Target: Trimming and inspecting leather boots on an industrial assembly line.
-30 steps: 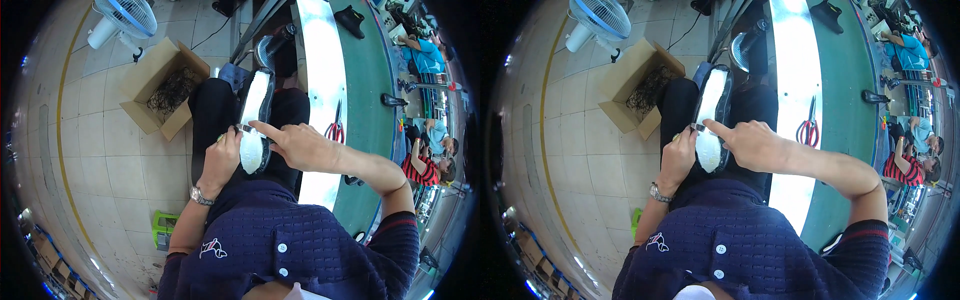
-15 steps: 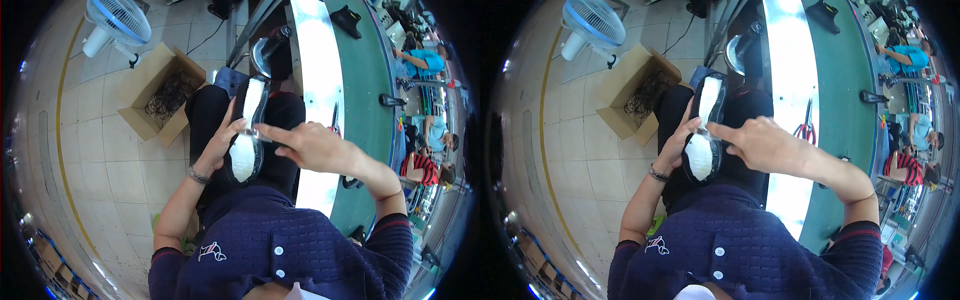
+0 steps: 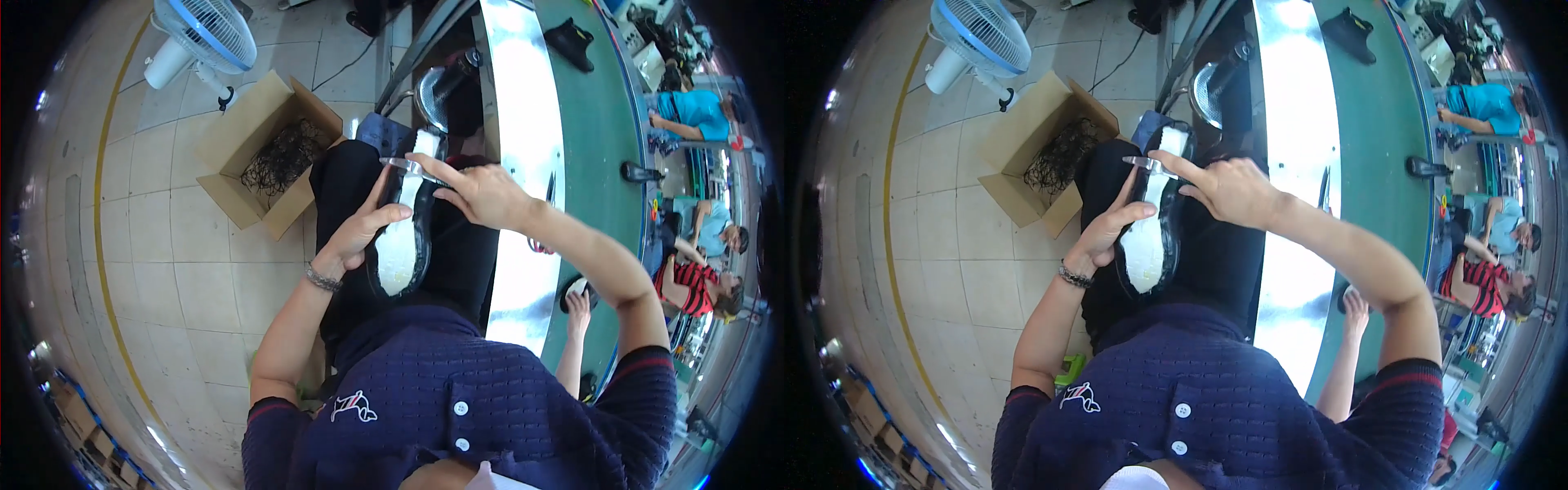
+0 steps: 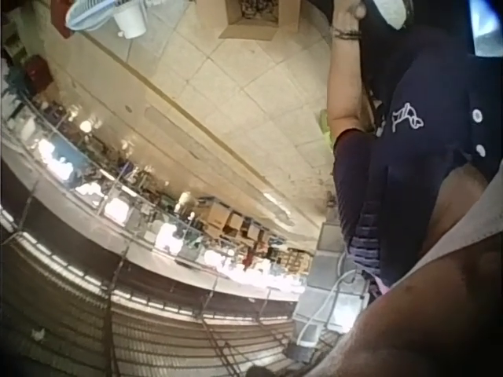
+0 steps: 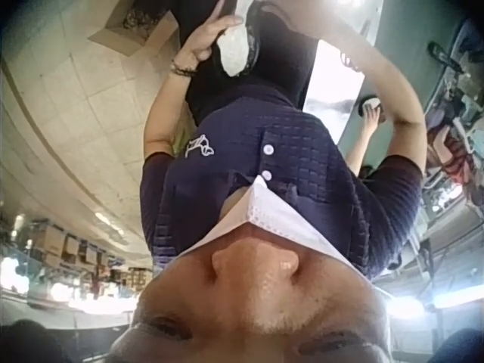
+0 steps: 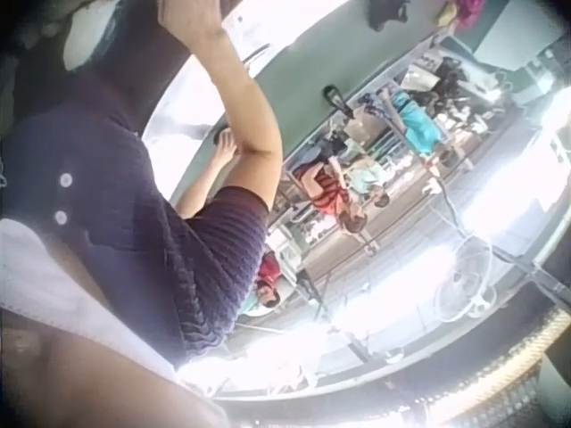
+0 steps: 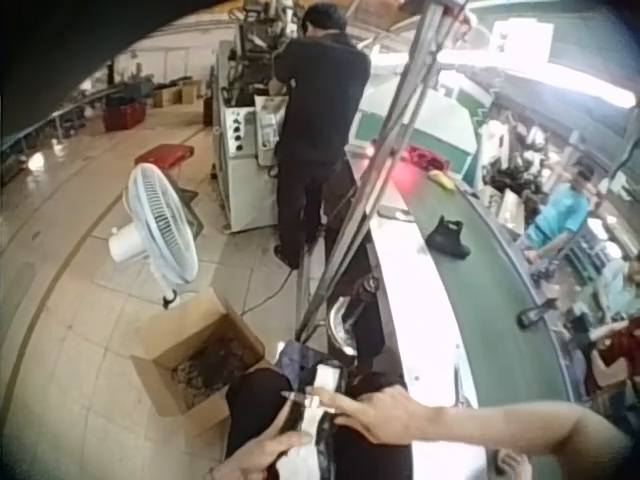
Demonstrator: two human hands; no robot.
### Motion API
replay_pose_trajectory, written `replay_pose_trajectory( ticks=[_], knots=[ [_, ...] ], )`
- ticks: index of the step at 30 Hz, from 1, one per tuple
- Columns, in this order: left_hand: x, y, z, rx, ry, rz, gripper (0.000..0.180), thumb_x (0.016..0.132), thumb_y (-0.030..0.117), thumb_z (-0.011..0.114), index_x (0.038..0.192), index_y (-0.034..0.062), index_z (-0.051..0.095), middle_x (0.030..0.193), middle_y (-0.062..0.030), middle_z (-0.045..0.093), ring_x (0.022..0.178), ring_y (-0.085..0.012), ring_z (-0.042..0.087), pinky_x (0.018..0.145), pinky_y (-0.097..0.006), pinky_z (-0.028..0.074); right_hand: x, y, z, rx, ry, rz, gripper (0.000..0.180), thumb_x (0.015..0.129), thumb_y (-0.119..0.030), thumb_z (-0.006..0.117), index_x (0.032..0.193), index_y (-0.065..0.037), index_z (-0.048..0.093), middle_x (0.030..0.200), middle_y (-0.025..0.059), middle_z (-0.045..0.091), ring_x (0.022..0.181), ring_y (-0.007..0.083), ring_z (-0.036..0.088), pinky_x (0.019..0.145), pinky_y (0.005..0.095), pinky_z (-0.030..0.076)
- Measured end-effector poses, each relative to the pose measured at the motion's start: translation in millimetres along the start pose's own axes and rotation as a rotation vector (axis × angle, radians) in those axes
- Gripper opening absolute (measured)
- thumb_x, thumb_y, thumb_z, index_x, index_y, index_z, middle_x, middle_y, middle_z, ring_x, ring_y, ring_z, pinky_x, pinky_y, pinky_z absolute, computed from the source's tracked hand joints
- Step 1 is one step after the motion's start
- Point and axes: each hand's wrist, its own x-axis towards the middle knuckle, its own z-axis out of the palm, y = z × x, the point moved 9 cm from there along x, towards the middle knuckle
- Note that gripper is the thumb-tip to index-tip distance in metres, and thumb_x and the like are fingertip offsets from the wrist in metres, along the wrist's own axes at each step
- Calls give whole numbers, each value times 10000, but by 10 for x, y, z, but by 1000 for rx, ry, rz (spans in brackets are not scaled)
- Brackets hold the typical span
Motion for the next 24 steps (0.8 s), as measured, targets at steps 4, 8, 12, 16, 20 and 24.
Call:
replay_pose_trajectory(
  ticks=[4, 8, 12, 16, 20, 24],
  knots=[
    [-48, -27, -49, 21, 7, -40, 953, 839, 174, 683, 1547, 156, 45, 1371, -87, 436, 1196, -159, 473, 1007, -305, 386, -113, -404, -455, 70, 204, -182, 613, 952, -214, 554, 1486, -236, 253, 571, 126, 565, 484, 287, 587, 473, 387, 473],
    [-38, 9, 3, -6, -32, -32, 992, 824, 145, 696, 1547, 179, 17, 1411, -88, 390, 1230, -177, 448, 1022, -311, 377, -26, -196, 27, 15, -54, 4, 653, 927, -197, 579, 1490, -198, 248, 551, 125, 567, 491, 276, 599, 454, 375, 471],
    [-79, -102, -111, -16, -19, -81, 1009, 813, 121, 702, 1548, 200, 14, 1453, -101, 345, 1273, -183, 417, 1048, -316, 355, -190, -510, -369, 79, 182, -129, 648, 933, -183, 565, 1493, -188, 239, 558, 126, 579, 493, 273, 611, 437, 358, 463],
    [-131, -171, -59, -55, -110, 30, 910, 891, 210, 657, 1546, 224, 26, 1500, -74, 299, 1312, -171, 386, 1078, -327, 330, -182, -352, 134, 94, -88, 45, 602, 977, -222, 508, 1497, -208, 207, 551, 119, 585, 464, 278, 605, 442, 368, 478],
    [-269, -460, -2, -423, -115, 43, 759, 974, 343, 540, 1546, 217, 57, 1504, -50, 304, 1318, -170, 383, 1093, -328, 318, -160, -297, 111, 42, -115, 49, 614, 964, -205, 522, 1495, -201, 212, 519, 118, 560, 456, 289, 594, 466, 389, 483],
    [-313, -480, -38, -220, 86, 120, 758, 960, 250, 563, 1545, 187, 85, 1486, -83, 326, 1311, -174, 387, 1083, -322, 322, -209, -596, -252, 35, -26, -36, 665, 918, -184, 584, 1497, -201, 256, 558, 108, 576, 458, 285, 584, 450, 380, 466]
  ],
)
